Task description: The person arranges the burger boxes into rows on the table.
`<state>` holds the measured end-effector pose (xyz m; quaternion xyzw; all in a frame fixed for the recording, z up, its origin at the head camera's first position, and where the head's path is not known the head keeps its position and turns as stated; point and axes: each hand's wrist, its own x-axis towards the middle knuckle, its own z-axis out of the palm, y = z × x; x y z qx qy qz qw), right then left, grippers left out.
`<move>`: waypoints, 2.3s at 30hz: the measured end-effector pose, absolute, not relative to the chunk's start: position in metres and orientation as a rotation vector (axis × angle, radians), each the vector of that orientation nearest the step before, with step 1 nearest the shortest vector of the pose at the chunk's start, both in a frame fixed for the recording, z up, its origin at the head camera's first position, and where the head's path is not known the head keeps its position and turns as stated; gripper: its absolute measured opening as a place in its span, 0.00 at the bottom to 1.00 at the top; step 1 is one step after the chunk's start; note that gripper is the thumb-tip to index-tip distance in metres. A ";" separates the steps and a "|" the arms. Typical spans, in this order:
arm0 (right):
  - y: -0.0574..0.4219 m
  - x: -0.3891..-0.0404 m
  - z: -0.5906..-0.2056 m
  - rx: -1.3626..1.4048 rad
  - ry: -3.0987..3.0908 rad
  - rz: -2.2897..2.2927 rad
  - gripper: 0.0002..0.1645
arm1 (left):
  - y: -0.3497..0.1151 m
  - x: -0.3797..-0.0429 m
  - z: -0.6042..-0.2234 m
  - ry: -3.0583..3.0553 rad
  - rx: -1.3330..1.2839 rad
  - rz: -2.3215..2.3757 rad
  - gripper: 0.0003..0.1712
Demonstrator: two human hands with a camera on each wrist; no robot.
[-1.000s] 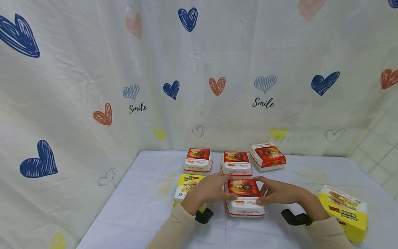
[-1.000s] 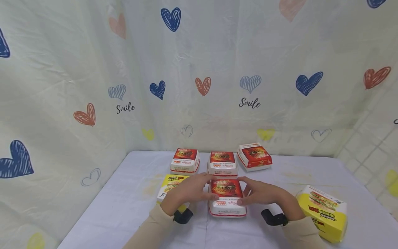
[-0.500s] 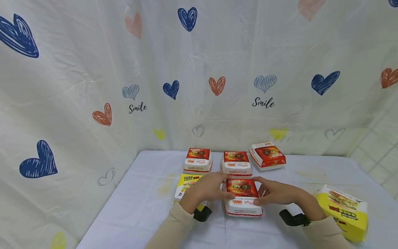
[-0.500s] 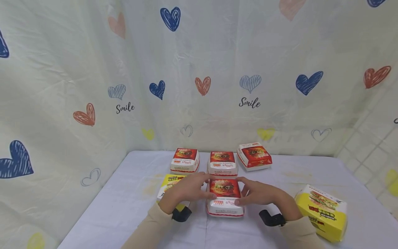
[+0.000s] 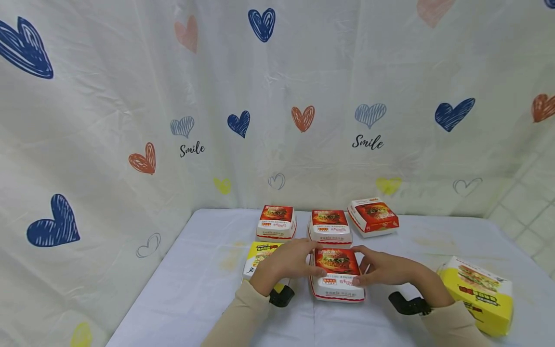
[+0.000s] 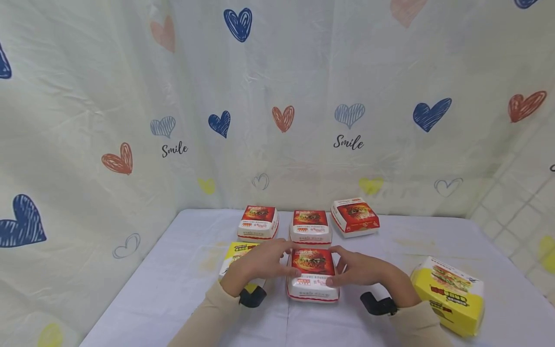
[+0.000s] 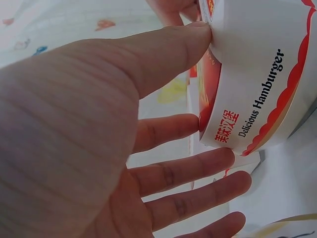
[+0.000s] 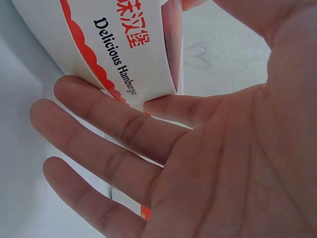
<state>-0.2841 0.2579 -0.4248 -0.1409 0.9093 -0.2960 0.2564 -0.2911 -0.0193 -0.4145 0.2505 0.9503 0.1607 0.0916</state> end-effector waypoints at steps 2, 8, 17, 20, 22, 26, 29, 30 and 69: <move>0.258 -0.284 -0.425 -0.381 2.466 -0.802 0.57 | -0.019 -0.291 -0.414 2.821 0.744 0.483 0.43; 0.257 -0.282 -0.422 -0.382 2.463 -0.798 0.57 | -0.019 -0.292 -0.416 2.822 0.751 0.487 0.43; 0.259 -0.283 -0.421 -0.384 2.474 -0.777 0.56 | -0.020 -0.291 -0.415 2.814 0.780 0.497 0.43; 0.260 -0.282 -0.421 -0.386 2.475 -0.780 0.56 | -0.020 -0.290 -0.415 2.821 0.803 0.488 0.43; 0.260 -0.282 -0.421 -0.389 2.471 -0.788 0.56 | -0.020 -0.290 -0.414 2.820 0.803 0.490 0.43; 0.258 -0.281 -0.420 -0.389 2.469 -0.791 0.56 | -0.020 -0.289 -0.413 2.819 0.800 0.492 0.42; 0.257 -0.280 -0.420 -0.390 2.470 -0.788 0.56 | -0.020 -0.289 -0.413 2.819 0.795 0.494 0.42; 0.256 -0.280 -0.420 -0.390 2.472 -0.786 0.56 | -0.020 -0.289 -0.413 2.819 0.796 0.493 0.42; 0.321 -0.275 -0.373 -0.424 2.906 -0.899 0.35 | 0.016 -0.294 -0.348 3.125 0.924 1.374 0.09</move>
